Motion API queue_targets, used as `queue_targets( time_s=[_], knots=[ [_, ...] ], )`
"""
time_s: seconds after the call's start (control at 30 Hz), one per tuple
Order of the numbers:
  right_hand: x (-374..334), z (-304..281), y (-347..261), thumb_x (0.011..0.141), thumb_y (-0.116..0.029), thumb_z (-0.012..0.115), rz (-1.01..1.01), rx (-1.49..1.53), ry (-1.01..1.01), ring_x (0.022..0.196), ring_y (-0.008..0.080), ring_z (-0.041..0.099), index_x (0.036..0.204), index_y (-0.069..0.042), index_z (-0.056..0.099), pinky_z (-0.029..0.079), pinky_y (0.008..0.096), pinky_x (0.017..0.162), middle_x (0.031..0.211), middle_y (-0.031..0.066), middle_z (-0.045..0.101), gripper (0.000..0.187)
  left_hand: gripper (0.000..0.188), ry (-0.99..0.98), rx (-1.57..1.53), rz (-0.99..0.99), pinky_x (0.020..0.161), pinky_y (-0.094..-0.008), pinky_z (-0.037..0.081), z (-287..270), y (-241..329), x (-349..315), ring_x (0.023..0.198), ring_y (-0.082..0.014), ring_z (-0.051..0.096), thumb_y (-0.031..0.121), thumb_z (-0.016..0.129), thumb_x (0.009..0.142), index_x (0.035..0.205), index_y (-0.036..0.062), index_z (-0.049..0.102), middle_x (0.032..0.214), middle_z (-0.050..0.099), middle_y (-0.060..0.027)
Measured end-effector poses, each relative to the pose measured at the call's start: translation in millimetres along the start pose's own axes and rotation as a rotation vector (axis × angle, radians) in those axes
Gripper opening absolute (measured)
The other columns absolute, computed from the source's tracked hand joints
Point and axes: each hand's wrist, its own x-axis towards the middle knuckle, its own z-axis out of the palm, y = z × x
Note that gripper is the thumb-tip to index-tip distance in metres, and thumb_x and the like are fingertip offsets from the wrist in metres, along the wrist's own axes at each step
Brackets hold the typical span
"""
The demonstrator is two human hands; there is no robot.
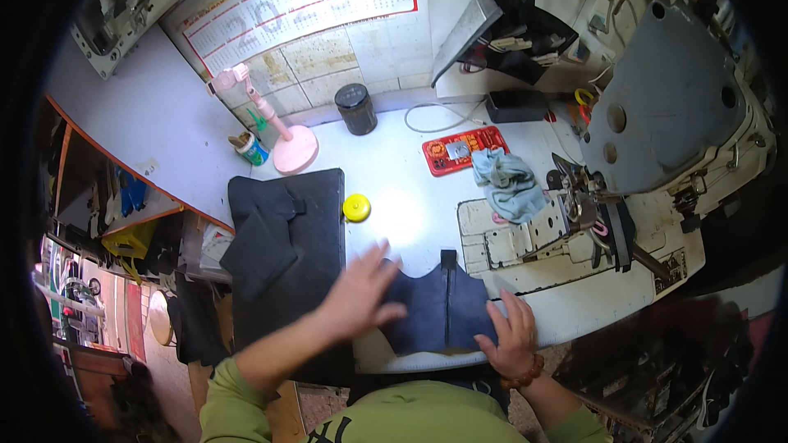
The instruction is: The person organizes a sewing workspace by moving a red power bank, a smartphone, a measuring tape, and a cloth. They fold a dark fabric piece and place it on the table, then wipe the sewing machine surface with a cloth. The person also handles a small container and a plastic bag, placing items on a nearby shelf.
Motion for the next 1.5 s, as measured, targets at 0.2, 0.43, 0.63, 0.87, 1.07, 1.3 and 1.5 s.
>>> queue_targets(
  time_s=[0.2, 0.43, 0.63, 0.87, 1.07, 1.3, 1.5],
  knots=[
    [-15, 18, 14, 0.095, -0.043, 0.054, 0.042, -0.029, 0.108, 0.117, 0.0432, 0.048, 0.125, 0.002, 0.053, 0.037, 0.0522, 0.101, 0.134, 0.0244, 0.05, 0.053, 0.075, 0.444, 0.168, -0.34, 0.111, -0.0475, 0.032, -81, -116, 152, 0.134, -0.042, 0.038, 0.031, 0.076, 0.079, 0.14, 0.0032, 0.043, 0.15, 0.032, -0.0262],
    [-15, 16, 13, 0.093, -0.038, 0.059, 0.03, -0.037, 0.154, 0.109, 0.0396, 0.053, 0.119, 0.001, 0.057, 0.042, 0.0504, 0.094, 0.126, 0.0206, 0.055, 0.046, 0.076, 0.305, 0.066, -0.601, 0.112, -0.0477, 0.034, -101, -147, 256, 0.137, -0.0419, 0.032, 0.033, 0.078, 0.077, 0.141, 0.011, 0.043, 0.151, 0.032, -0.0192],
    [-13, 11, 8, 0.091, -0.035, 0.061, 0.032, 0.009, 0.155, 0.109, 0.0394, 0.053, 0.116, 0.001, 0.058, 0.042, 0.0491, 0.095, 0.126, 0.0205, 0.055, 0.044, 0.063, 0.201, 0.148, -0.287, 0.094, -0.0462, 0.051, -81, -122, 231, 0.117, -0.0405, 0.05, 0.021, 0.08, 0.072, 0.13, 0.0163, 0.057, 0.128, 0.049, -0.0164],
    [55, -10, -10, 0.078, -0.017, 0.075, -0.013, 0.269, 0.12, 0.121, 0.0403, 0.048, 0.129, 0.003, 0.049, 0.038, 0.0472, 0.103, 0.133, 0.022, 0.05, 0.061, 0.057, 0.182, -0.019, 0.376, 0.104, -0.0444, 0.041, -30, -29, 116, 0.123, -0.0384, 0.047, 0.025, 0.076, 0.072, 0.125, 0.0116, 0.057, 0.13, 0.05, -0.0188],
    [134, 56, -1, 0.07, -0.027, 0.083, 0.081, 0.413, -0.21, 0.127, 0.0396, 0.046, 0.14, -0.001, 0.036, 0.039, 0.0447, 0.106, 0.134, 0.0236, 0.049, 0.088, 0.054, 0.405, -0.007, 0.365, 0.092, -0.0415, 0.049, -13, -2, 79, 0.109, -0.035, 0.055, 0.03, 0.078, 0.073, 0.12, 0.0115, 0.059, 0.12, 0.057, -0.0147],
    [185, 103, -11, 0.061, -0.032, 0.086, -0.018, 0.534, -0.294, 0.101, 0.0401, 0.064, 0.123, -0.003, 0.045, 0.053, 0.0441, 0.084, 0.112, 0.0236, 0.06, 0.079, 0.043, 0.573, -0.211, 0.18, 0.087, -0.0414, 0.051, -19, -4, 72, 0.1, -0.0339, 0.059, 0.027, 0.077, 0.073, 0.11, 0.0094, 0.064, 0.112, 0.06, -0.013],
    [162, 16, -55, 0.073, -0.021, 0.081, -0.039, 1.108, -0.267, 0.121, 0.0309, 0.054, 0.131, -0.003, 0.041, 0.048, 0.0386, 0.099, 0.127, 0.0169, 0.055, 0.073, 0.044, 0.777, -0.349, 0.378, 0.081, -0.0396, 0.053, -77, 27, 29, 0.094, -0.0308, 0.064, 0.019, 0.082, 0.067, 0.108, 0.009, 0.067, 0.106, 0.062, -0.0134]
  ],
)
